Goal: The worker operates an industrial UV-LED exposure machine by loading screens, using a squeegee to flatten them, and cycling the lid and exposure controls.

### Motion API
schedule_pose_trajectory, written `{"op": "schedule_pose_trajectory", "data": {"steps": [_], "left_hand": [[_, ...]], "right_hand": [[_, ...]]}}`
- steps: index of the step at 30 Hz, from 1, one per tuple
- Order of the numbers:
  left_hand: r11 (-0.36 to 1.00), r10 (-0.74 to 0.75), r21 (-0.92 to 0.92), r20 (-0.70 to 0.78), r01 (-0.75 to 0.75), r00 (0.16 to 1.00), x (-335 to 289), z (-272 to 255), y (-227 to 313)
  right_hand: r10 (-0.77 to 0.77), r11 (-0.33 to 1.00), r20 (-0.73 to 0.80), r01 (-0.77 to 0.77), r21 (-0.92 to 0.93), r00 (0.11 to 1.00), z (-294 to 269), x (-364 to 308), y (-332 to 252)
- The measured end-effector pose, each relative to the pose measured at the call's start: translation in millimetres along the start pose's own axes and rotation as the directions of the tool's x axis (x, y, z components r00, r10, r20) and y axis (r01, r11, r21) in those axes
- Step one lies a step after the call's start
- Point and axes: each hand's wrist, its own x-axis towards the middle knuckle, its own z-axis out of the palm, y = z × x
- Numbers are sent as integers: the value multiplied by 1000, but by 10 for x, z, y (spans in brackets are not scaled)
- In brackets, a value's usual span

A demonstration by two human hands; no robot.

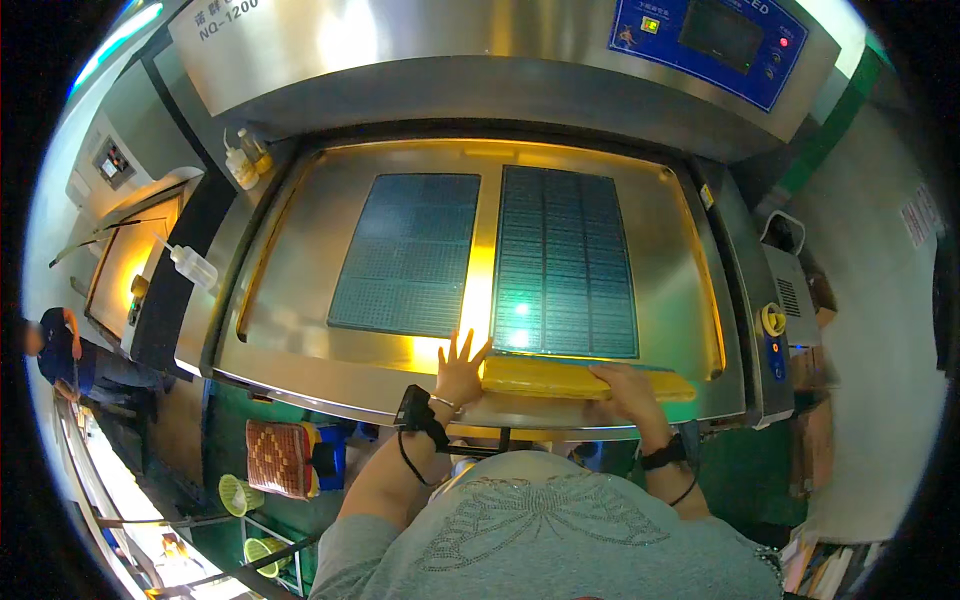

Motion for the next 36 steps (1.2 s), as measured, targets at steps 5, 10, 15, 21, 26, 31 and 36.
{"op": "schedule_pose_trajectory", "data": {"steps": [5, 10, 15, 21, 26, 31, 36], "left_hand": [[1000, 3, -22, 43, -2, 999, -26, -121, 4], [1000, 5, -11, -23, -5, 1000, -6, 24, -29], [1000, 4, 4, -42, -4, 999, 23, 44, -17], [1000, 2, 6, -60, -2, 998, 18, 8, -31], [999, -2, -54, 28, 4, 1000, 22, -115, -62], [966, -125, -219, 57, 135, 990, -80, -190, -210], [987, -111, -122, -27, 107, 993, -130, -229, -222]], "right_hand": [[-22, 1000, -49, 21, -18, 999, 61, 2, 1], [-37, 999, -60, 36, -15, 997, 32, 9, -13], [-47, 998, -84, 43, -42, 995, 123, 0, 93], [-42, 998, -64, 39, -40, 997, 105, 2, 55], [-51, 997, -68, 47, -56, 996, 164, 12, 111], [-30, 997, -35, 28, -65, 999, 110, -36, 35], [-31, 997, -30, 29, -69, 999, 90, -49, 34]]}}
